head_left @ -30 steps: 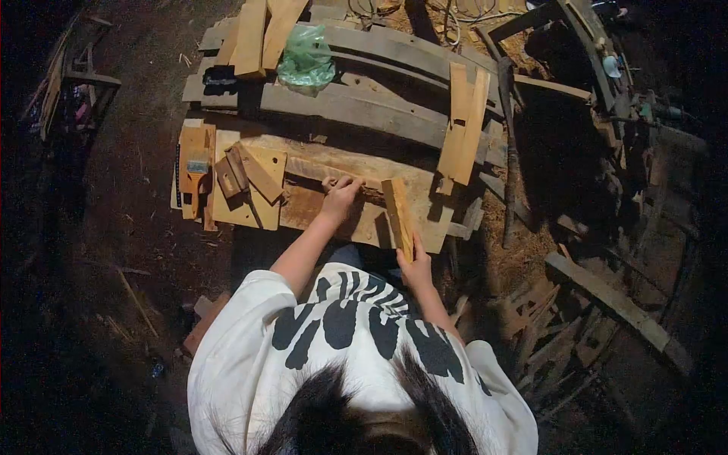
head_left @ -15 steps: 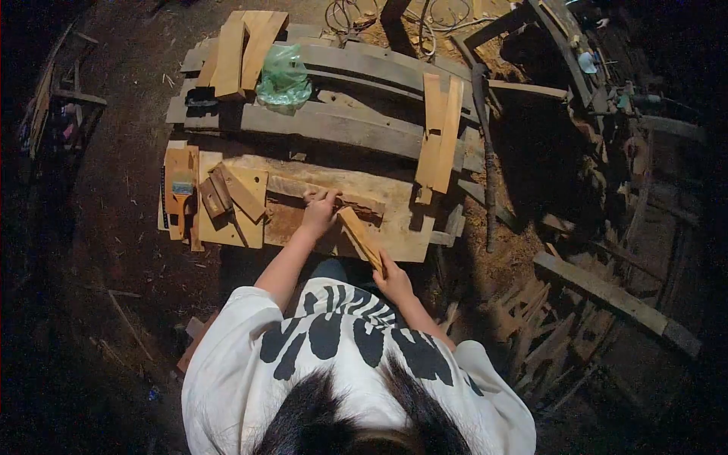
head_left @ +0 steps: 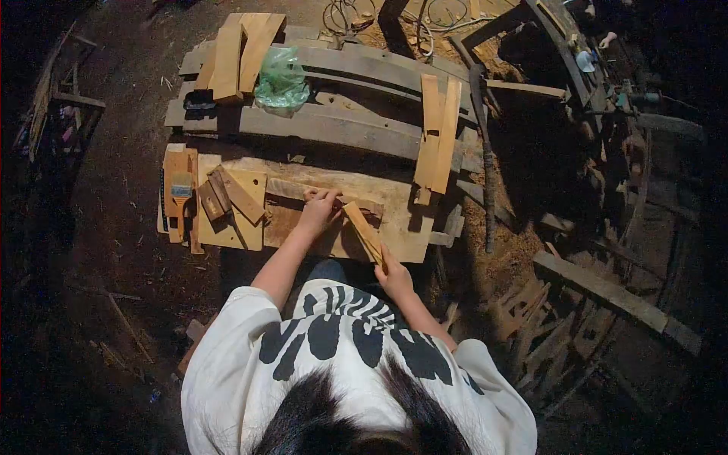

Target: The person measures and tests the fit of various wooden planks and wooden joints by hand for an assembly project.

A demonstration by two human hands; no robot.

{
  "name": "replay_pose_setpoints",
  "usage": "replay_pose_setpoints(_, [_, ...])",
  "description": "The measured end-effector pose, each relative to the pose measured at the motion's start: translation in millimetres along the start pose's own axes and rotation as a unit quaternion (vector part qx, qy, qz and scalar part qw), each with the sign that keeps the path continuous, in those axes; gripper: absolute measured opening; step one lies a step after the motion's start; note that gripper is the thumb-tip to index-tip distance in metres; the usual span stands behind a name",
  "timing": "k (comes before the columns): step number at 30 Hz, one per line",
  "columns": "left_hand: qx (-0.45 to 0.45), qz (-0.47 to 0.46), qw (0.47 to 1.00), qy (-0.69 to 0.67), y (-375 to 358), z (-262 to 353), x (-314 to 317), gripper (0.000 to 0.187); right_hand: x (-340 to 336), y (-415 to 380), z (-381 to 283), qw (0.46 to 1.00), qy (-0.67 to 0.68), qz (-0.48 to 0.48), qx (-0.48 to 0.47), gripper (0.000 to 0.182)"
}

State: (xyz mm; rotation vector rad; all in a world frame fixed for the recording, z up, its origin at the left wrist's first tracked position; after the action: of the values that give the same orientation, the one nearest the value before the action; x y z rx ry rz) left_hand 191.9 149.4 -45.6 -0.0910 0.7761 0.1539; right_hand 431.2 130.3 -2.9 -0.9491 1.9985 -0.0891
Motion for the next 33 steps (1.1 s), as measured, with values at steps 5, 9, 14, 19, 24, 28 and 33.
replay_pose_setpoints(5, [0.001,-0.023,1.0,-0.012,6.2,-4.1,6.0,0.045,-4.3,-0.5,-3.8,0.998,0.026,0.05,-0.031,0.066])
replay_pose_setpoints(9, [-0.013,-0.041,0.999,-0.026,9.6,-9.8,10.9,0.045,6.5,5.1,1.9,1.0,-0.029,-0.001,0.005,0.068])
replay_pose_setpoints(14, [0.003,-0.053,0.998,0.02,13.1,-2.1,4.8,0.044,-2.2,3.9,-6.3,0.999,0.004,0.036,-0.026,0.067])
replay_pose_setpoints(19, [0.013,-0.025,0.999,0.038,11.2,-6.1,7.1,0.043,-4.8,4.1,-5.3,0.999,-0.005,0.033,-0.014,0.065])
replay_pose_setpoints(24, [-0.018,-0.039,0.999,0.027,10.5,-12.4,11.0,0.051,2.8,1.3,3.5,1.0,-0.02,0.009,0.0,0.065])
replay_pose_setpoints(28, [0.001,-0.028,0.999,0.026,10.9,-8.2,6.7,0.051,-8.9,2.0,-9.7,0.999,0.016,0.032,-0.025,0.063])
replay_pose_setpoints(33, [-0.035,-0.033,0.999,-0.006,11.3,-16.3,11.7,0.045,-7.0,8.0,-4.7,0.997,-0.028,0.055,-0.045,0.06])
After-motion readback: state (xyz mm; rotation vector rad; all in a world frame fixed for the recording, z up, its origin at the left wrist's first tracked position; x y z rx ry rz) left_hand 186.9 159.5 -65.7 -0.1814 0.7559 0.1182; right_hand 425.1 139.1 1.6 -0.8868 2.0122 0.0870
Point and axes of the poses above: each hand's wrist, its own y-axis towards the middle knuckle, its own x-axis out of the palm, z = x × y, the point moved 10 cm from there along y, towards the middle knuckle, and after that the axes turned 4 degrees about -z, right-handed, at the moved point
